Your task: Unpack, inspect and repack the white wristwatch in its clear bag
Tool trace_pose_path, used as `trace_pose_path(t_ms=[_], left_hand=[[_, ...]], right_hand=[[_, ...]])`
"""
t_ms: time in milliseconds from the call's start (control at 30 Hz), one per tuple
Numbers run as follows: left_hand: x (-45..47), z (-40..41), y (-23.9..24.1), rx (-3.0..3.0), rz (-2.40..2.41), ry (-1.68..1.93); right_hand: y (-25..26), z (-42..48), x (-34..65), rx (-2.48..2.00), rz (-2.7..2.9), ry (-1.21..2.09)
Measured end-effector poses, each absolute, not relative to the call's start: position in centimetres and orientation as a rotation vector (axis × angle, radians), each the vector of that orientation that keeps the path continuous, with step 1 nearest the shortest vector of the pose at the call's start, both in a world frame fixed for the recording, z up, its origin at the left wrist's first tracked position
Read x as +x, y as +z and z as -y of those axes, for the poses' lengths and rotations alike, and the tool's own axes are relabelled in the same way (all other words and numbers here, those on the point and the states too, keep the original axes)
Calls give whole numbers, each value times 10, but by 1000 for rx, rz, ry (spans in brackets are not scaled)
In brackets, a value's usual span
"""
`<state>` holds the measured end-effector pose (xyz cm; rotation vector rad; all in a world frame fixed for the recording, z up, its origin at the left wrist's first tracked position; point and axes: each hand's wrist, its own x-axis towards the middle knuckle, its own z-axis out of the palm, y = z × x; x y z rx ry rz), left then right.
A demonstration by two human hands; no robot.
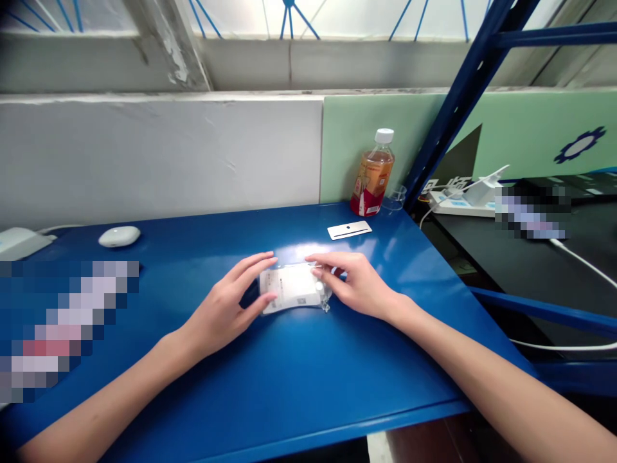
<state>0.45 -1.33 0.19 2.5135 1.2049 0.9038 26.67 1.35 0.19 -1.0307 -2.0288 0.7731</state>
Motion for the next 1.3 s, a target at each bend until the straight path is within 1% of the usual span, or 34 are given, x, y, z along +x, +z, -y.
trace_pose_path(t_ms=[167, 333, 467, 733, 867, 1100, 1300], left_hand=[[1, 11, -1, 2660, -1162, 717], [-3, 7, -3, 2687, -1155, 600], [-5, 5, -2, 2655, -1184, 532], [-7, 3, -2, 2583, -1305, 471], [-6, 3, -2, 2562, -1336, 433], [-6, 4, -1, 2554, -1362, 404], [-5, 7, 2, 2576, -1305, 464]], right_hand=[[-2, -16, 267, -1008, 2158, 480], [4, -18, 275, -930, 2409, 330], [11, -19, 281, -856, 2574, 305], [6, -21, 281, -973, 2660, 363], [7, -21, 280, -958, 2722, 343], [3, -20, 279, -963, 2676, 310], [4, -21, 279, -934, 2621, 280]])
